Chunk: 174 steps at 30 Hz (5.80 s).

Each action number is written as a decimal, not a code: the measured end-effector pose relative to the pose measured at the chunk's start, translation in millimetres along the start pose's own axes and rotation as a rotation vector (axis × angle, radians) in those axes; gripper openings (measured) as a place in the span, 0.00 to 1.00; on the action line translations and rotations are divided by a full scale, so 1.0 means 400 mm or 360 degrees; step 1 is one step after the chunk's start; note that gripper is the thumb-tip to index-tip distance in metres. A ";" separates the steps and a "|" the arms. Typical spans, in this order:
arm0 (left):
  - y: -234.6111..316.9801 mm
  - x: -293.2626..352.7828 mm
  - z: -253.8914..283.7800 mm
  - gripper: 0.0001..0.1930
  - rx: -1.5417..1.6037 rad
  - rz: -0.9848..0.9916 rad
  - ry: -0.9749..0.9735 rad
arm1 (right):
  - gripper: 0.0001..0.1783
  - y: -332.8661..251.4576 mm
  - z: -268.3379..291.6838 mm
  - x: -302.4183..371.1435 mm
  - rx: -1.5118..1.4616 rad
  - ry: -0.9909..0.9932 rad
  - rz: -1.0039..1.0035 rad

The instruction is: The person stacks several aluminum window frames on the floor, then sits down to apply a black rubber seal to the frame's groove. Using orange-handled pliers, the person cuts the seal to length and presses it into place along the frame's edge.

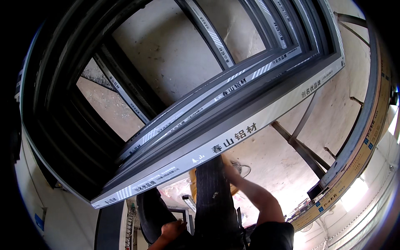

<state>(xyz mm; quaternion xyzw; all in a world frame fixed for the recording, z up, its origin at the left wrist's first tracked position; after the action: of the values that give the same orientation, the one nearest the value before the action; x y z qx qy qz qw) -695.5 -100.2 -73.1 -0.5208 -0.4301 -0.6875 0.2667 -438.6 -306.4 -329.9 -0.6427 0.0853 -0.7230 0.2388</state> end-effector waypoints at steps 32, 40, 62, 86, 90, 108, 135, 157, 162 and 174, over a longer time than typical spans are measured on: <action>-0.060 -0.402 0.165 0.19 0.0302 -0.0407 0.1127 | 0.21 0.136 0.185 -0.174 -0.0512 0.0673 -0.0027; 0.328 0.145 0.160 0.12 0.0429 -0.2141 0.1237 | 0.20 0.168 0.304 -0.173 -0.0790 0.0804 0.0206; 0.243 0.490 0.151 0.12 0.0907 -0.3862 0.0937 | 0.15 -0.165 0.730 0.077 0.0225 0.1916 0.0587; -0.075 0.178 0.629 0.15 -0.0573 0.0228 0.3179 | 0.15 -1.043 0.733 0.289 0.0637 0.2421 0.2044; -0.082 0.177 0.626 0.12 -0.0677 0.0315 0.3248 | 0.16 -1.042 0.733 0.311 0.0692 0.1898 0.2225; -0.282 0.115 0.636 0.23 -0.0649 0.0644 0.2981 | 0.14 0.397 0.433 -0.363 -0.0611 0.1582 -0.0405; -0.174 0.144 0.628 0.21 -0.0569 0.0541 0.2956 | 0.10 0.102 0.229 -0.405 -0.1388 0.0951 0.0084; 0.095 0.265 0.567 0.31 0.0486 -0.1396 0.2778 | 0.12 -1.196 0.382 0.779 0.1236 0.2025 0.2897; 0.121 0.169 0.548 0.12 0.1109 -0.1972 0.1903 | 0.16 -1.345 0.159 0.826 0.1290 0.1662 0.3594; -0.088 0.388 0.344 0.32 0.0926 -0.1848 0.1289 | 0.07 -1.305 0.074 0.641 0.1860 0.1506 0.3571</action>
<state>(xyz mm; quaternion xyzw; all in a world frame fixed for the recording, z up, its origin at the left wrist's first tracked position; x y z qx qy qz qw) -706.2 49.0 74.7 0.1727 -0.6671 -0.7136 0.1258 -548.1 37.4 127.2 0.2768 0.3161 -0.2201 0.8803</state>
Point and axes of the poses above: each hand's wrist, its own x-axis away from the middle knuckle, its own z-axis out of the back of the hand, y = z × x, the point moved 7 cm from there along -x, towards the middle knuckle, and after that the axes turned 11 degrees about -x, right-handed, at the moved point
